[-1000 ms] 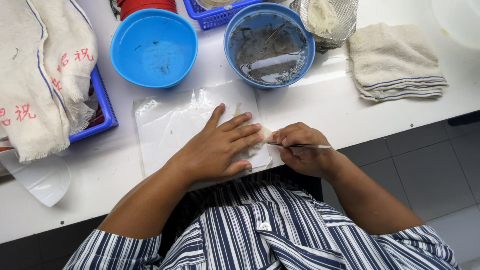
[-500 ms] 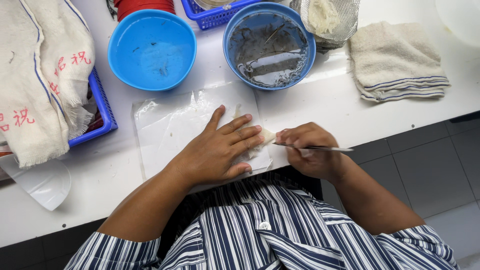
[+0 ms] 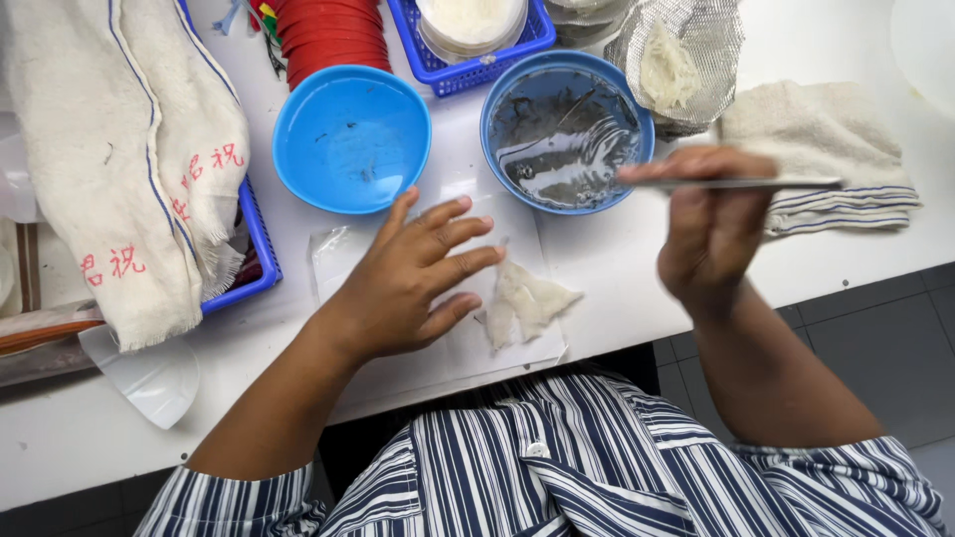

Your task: The person uses tweezers to remove small bones from a white fish fillet placed on a plastic sheet. They repeatedly dip the tweezers into a bowl of water to rinse them between extractions. The removed bones are placed into a blue bowl.

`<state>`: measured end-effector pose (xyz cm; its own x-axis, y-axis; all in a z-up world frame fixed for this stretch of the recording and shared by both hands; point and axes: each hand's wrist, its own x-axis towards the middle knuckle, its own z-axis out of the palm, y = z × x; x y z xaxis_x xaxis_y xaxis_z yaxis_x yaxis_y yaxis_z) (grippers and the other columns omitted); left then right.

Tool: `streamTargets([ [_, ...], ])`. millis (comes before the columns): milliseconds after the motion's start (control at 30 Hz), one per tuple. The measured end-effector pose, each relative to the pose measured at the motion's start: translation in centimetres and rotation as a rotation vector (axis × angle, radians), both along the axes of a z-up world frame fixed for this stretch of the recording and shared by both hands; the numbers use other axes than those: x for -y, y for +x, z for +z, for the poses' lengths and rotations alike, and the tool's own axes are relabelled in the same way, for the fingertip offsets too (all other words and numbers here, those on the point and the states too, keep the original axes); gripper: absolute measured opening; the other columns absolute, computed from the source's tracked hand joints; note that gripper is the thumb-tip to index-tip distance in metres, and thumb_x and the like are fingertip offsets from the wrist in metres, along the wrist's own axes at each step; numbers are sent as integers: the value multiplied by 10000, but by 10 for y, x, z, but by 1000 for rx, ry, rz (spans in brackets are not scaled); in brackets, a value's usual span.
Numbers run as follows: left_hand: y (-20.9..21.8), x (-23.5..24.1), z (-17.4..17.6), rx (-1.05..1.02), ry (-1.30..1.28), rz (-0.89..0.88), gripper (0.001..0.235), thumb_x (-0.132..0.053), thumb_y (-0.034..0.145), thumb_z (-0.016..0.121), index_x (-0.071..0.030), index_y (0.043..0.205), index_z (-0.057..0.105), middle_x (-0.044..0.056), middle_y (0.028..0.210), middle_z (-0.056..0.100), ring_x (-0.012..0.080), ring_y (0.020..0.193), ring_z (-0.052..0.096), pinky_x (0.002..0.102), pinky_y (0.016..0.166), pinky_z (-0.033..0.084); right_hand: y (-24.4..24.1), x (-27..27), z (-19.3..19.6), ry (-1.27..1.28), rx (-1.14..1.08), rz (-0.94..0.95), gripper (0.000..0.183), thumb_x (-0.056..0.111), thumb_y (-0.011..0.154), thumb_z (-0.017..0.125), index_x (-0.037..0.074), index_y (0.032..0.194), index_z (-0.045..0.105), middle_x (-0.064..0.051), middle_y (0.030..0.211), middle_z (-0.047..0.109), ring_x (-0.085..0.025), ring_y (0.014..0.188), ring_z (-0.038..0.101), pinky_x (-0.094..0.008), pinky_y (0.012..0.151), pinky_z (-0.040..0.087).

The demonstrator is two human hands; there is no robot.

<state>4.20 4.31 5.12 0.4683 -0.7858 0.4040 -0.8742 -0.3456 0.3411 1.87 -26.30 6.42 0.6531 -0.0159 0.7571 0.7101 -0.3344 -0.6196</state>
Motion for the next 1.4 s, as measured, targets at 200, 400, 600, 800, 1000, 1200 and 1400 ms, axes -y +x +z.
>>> streamTargets([
  [200,-2,10,-43,-85,89,-74,461,-424,903,687,-226,1319,669,81,1430,616,336,1413,490,704,1179,158,-11,-36,-67,61,-365,333,186,-49,967,578,5,1085,445,-142,1023,583,-297,938,756,-375,804,649],
  [400,1,4,-34,-192,189,-90,426,-369,904,692,-244,1312,682,78,1443,618,325,1405,499,735,1162,171,-13,-36,-74,-93,-440,342,239,-46,935,625,33,1080,452,-100,1020,565,-255,933,755,-351,788,670],
  [600,3,6,-36,-209,215,-95,425,-382,905,685,-276,1316,673,72,1442,615,321,1403,500,746,1163,163,-10,-37,-73,-104,-359,350,236,-49,951,600,40,1088,431,-104,1015,530,-261,941,737,-359,788,657],
  [800,2,7,-34,-210,220,-81,433,-378,893,700,-281,1314,672,65,1437,617,315,1401,502,739,1172,165,-13,-39,-74,-101,-250,292,244,-59,925,628,48,1062,458,-95,989,558,-260,897,739,-335,742,640],
  [1000,5,0,-43,-225,92,-68,368,-353,912,690,-260,1268,705,63,1378,662,294,1376,540,669,1194,197,25,10,-20,-307,223,-11,135,-4,1026,635,-49,1094,528,-236,1082,617,-434,984,719,-489,851,619],
  [1200,-4,2,-34,-121,46,-53,382,-288,865,746,-267,1245,726,53,1349,676,299,1381,533,669,1199,196,-14,-7,-31,-10,-152,206,152,129,1076,548,51,1093,419,-156,1066,570,-352,1053,725,-446,929,617],
  [1400,-12,16,-36,-115,182,-96,488,-344,894,688,-240,1369,645,75,1436,616,303,1415,487,682,1204,172,-26,-29,-74,-81,-165,408,157,-7,922,688,47,989,558,-84,907,636,-275,877,768,-672,1095,431],
])
